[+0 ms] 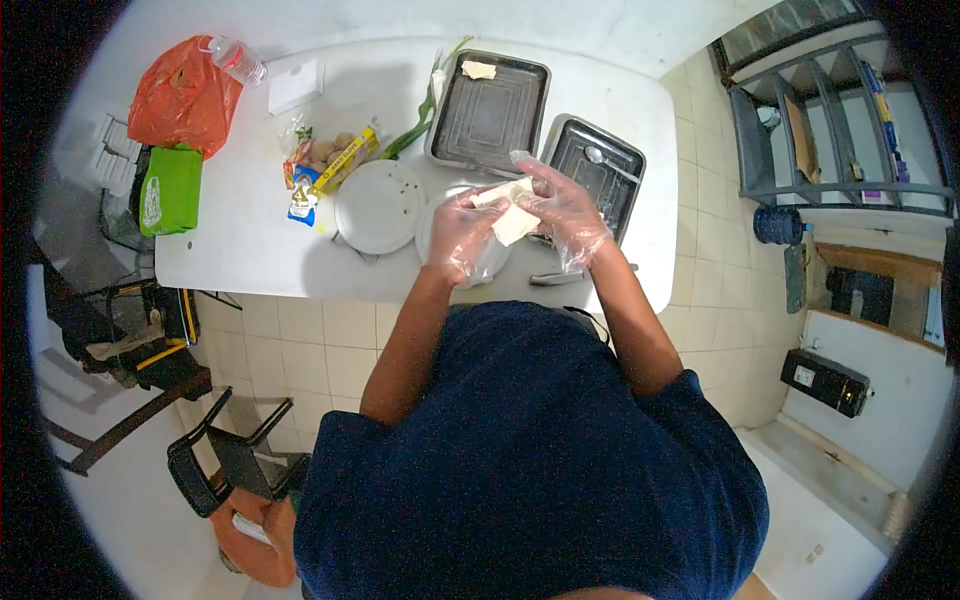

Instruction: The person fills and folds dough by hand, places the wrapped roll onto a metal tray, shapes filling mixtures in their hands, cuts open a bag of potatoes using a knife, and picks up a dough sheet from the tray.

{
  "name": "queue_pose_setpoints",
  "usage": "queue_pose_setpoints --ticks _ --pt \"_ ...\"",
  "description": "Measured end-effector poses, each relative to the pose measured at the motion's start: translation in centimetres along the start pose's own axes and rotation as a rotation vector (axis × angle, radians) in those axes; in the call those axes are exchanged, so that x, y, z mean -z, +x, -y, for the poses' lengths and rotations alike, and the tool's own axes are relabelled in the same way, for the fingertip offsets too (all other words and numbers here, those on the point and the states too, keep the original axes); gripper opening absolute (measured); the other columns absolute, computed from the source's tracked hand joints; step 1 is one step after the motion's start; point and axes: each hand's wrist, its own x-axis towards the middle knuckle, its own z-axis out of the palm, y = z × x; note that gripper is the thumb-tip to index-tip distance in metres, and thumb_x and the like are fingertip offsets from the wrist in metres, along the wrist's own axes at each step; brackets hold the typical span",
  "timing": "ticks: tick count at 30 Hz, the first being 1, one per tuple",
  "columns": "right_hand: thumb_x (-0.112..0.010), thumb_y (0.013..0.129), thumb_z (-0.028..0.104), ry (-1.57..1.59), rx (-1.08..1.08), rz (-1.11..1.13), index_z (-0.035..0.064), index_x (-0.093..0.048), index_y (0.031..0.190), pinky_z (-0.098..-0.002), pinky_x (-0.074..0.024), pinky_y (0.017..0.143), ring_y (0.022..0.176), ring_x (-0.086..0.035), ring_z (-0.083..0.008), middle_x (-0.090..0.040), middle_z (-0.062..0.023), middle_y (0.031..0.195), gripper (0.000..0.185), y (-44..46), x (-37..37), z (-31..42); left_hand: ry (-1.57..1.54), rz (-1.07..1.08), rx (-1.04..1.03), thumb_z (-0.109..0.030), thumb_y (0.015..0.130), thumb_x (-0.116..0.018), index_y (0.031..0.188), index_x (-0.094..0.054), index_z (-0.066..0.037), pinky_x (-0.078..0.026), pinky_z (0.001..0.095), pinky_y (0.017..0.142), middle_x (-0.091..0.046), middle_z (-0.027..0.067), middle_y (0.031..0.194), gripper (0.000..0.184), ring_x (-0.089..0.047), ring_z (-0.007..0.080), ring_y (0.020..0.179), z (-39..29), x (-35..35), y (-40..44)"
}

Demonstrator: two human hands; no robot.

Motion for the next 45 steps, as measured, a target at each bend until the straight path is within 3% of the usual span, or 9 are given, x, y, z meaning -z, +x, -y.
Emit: queue_pose_setpoints --ticks 2,5,11,14,17,20,23,35,45 --pt "-0.073 0.091 0.016 -0.144 0.006 0.098 0.0019 -0.062 0.124 -0.0283 -0.0592 0.070 0.090 -0.068 -0.0154 -0.069 -0.0078 0.105 0.038 1.0 1.1 -1.2 0.034 0.062 0.023 -0.011 0.090 -0.074 0.114 -0.067 0.005 -0.054 0.0273 0.072 -0.072 0.0096 0.102 0.030 -0.068 0.0122 0.083 0.7 0.9 0.6" --pt "-0.073 0.092 0.016 -0.051 -0.143 0.047 0.0006 -0.063 0.121 -0.0312 -0.0619 0.071 0.091 -0.069 -0.0169 -0.069 -0.0096 0.105 0.034 0.4 0.6 -0.5 -0.005 0.029 0.038 -0.014 0.092 -0.073 0.112 -0.068 0.006 -0.054 0.0264 0.071 -0.072 0.0090 0.099 0.029 -0.067 0.0112 0.081 0.9 0.9 0.8" --pt "-0.071 0.093 0.013 0.123 -0.206 0.044 -0.0014 -0.063 0.116 -0.0346 -0.0640 0.071 0.087 -0.071 -0.0194 -0.070 -0.0103 0.104 0.029 1.0 1.2 -1.7 0.214 -0.191 -0.015 -0.016 0.093 -0.071 0.113 -0.067 0.006 -0.057 0.0279 0.075 -0.072 0.0090 0.097 0.030 -0.068 0.0130 0.081 -1.1 1.3 0.7" --pt "-0.072 0.092 0.013 0.191 -0.213 0.005 -0.0020 -0.062 0.118 -0.0346 -0.0638 0.073 0.089 -0.071 -0.0197 -0.070 -0.0104 0.105 0.031 1.2 1.5 -2.3 0.245 -0.228 -0.273 -0.014 0.092 -0.071 0.114 -0.067 0.006 -0.057 0.0275 0.077 -0.072 0.0089 0.098 0.030 -0.067 0.0124 0.082 0.4 3.0 1.6" --pt "-0.072 0.092 0.013 0.220 -0.212 -0.039 -0.0008 -0.061 0.120 -0.0337 -0.0630 0.075 0.092 -0.071 -0.0191 -0.069 -0.0093 0.107 0.033 1.2 1.5 -2.4 0.384 -0.309 -0.375 -0.013 0.094 -0.068 0.117 -0.067 0.004 -0.055 0.0238 0.073 -0.072 0.0055 0.094 0.029 -0.065 0.0092 0.078 0.1 2.3 0.9" --pt "-0.071 0.093 0.012 0.230 -0.178 -0.026 0.0006 -0.061 0.122 -0.0317 -0.0617 0.076 0.095 -0.070 -0.0181 -0.069 -0.0085 0.112 0.033 1.0 1.1 -2.0 0.186 -0.191 -0.271 -0.012 0.094 -0.068 0.116 -0.068 0.004 -0.054 0.0248 0.073 -0.072 0.0052 0.094 0.028 -0.064 0.0091 0.078 0.4 1.1 0.7" --pt "-0.070 0.094 0.012 0.175 -0.150 -0.010 0.0016 -0.061 0.124 -0.0315 -0.0612 0.079 0.099 -0.069 -0.0183 -0.068 -0.0084 0.115 0.033 1.1 1.3 -2.0 0.259 -0.169 -0.159 -0.012 0.093 -0.070 0.113 -0.070 0.004 -0.054 0.0254 0.073 -0.072 0.0055 0.093 0.026 -0.064 0.0091 0.079 0.2 0.5 0.6" --pt "-0.063 0.099 0.017 0.623 -0.014 0.277 -0.0011 -0.053 0.132 -0.0378 -0.0558 0.095 0.110 -0.066 -0.0221 -0.065 -0.0115 0.121 0.039 0.9 1.5 -3.4 0.208 -0.036 -0.247 -0.013 0.089 -0.075 0.102 -0.072 0.003 -0.048 0.0233 0.065 -0.069 0.0032 0.086 0.021 -0.059 0.0068 0.073 -1.1 -0.9 -0.5" --pt "-0.061 0.100 0.022 0.604 -0.088 0.150 0.0011 -0.056 0.130 -0.0327 -0.0558 0.088 0.103 -0.066 -0.0173 -0.066 -0.0077 0.116 0.037 -0.1 0.7 -2.7 0.128 -0.100 -0.213 -0.013 0.087 -0.077 0.098 -0.071 0.002 -0.049 0.0233 0.065 -0.069 0.0039 0.086 0.019 -0.060 0.0072 0.072 -0.8 -1.5 -0.8"
